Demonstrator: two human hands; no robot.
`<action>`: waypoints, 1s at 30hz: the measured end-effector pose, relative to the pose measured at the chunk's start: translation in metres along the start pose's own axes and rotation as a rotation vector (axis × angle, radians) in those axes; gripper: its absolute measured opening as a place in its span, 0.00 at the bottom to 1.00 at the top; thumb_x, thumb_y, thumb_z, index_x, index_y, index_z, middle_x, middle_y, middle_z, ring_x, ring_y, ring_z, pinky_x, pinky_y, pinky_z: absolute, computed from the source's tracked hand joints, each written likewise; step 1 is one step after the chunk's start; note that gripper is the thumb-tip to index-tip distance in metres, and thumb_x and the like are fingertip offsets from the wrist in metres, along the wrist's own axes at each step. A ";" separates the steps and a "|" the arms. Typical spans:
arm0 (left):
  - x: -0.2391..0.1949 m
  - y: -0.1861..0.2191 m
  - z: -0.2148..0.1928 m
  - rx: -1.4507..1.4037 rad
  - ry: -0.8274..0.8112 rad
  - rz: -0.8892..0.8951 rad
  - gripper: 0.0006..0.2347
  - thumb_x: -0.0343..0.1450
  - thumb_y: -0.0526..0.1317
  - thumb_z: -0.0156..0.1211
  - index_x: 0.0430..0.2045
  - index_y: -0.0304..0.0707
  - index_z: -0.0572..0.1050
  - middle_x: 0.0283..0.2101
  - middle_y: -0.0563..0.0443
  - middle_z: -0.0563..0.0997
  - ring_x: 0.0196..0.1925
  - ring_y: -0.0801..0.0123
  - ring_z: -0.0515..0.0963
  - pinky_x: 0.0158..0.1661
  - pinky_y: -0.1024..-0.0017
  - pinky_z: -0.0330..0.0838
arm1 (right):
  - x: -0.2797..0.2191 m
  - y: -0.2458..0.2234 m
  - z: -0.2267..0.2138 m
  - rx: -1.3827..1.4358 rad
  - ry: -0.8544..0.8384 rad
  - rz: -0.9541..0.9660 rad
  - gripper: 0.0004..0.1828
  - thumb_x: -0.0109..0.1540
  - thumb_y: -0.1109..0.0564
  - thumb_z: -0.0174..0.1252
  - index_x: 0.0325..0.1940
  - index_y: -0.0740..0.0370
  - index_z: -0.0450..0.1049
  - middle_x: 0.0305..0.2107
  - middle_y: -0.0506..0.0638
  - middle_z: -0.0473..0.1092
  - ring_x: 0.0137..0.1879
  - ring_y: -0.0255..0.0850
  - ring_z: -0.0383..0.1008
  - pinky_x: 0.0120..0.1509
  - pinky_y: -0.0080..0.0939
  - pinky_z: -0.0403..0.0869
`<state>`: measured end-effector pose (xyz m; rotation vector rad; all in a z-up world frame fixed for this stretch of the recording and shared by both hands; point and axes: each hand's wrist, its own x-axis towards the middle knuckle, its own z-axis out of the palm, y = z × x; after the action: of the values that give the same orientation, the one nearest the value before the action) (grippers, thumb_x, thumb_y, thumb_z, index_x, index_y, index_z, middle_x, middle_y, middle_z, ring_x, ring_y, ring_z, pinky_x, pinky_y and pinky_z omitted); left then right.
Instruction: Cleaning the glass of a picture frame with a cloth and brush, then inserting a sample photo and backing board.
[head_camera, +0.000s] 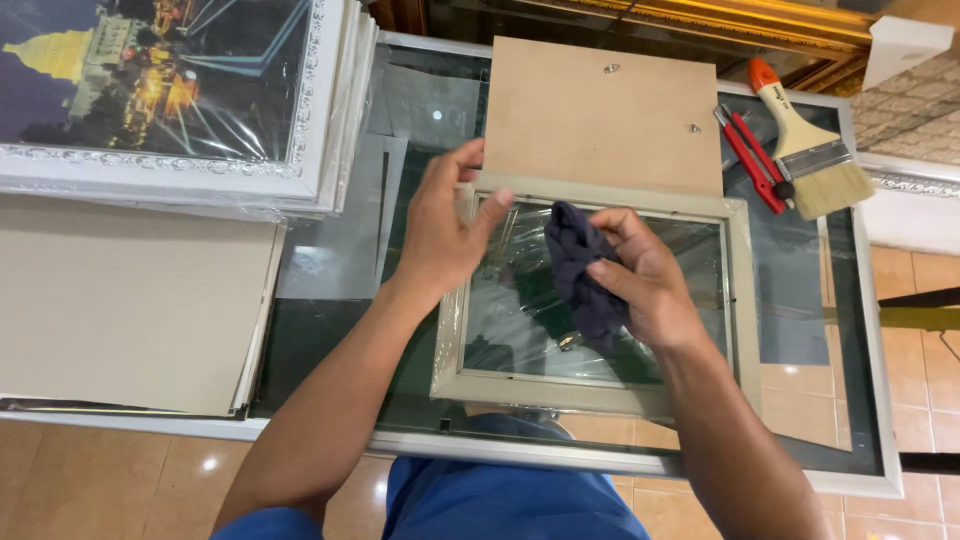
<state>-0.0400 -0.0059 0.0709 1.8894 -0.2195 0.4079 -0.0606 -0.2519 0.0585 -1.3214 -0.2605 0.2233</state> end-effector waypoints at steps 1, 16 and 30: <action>-0.007 0.009 0.004 0.004 0.007 0.001 0.25 0.75 0.49 0.63 0.62 0.30 0.67 0.53 0.32 0.75 0.57 0.39 0.77 0.54 0.52 0.75 | -0.001 0.001 -0.003 0.001 -0.007 -0.002 0.27 0.59 0.60 0.61 0.61 0.67 0.64 0.43 0.57 0.75 0.45 0.43 0.77 0.51 0.40 0.74; -0.035 0.036 0.026 -0.140 0.010 0.186 0.03 0.70 0.36 0.70 0.34 0.38 0.82 0.38 0.51 0.84 0.43 0.59 0.86 0.45 0.66 0.80 | -0.011 -0.012 0.028 0.184 -0.047 0.201 0.35 0.57 0.56 0.63 0.66 0.70 0.63 0.47 0.61 0.70 0.46 0.44 0.75 0.46 0.42 0.80; -0.059 0.050 0.050 -0.458 -0.175 0.144 0.14 0.79 0.49 0.47 0.40 0.39 0.55 0.72 0.23 0.60 0.68 0.39 0.67 0.57 0.57 0.60 | -0.026 0.007 0.034 -0.632 0.118 -0.542 0.31 0.62 0.54 0.57 0.63 0.67 0.52 0.61 0.65 0.52 0.70 0.60 0.51 0.78 0.61 0.48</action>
<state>-0.1034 -0.0731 0.0767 1.4605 -0.5235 0.2606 -0.0958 -0.2269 0.0577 -1.8179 -0.6090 -0.4300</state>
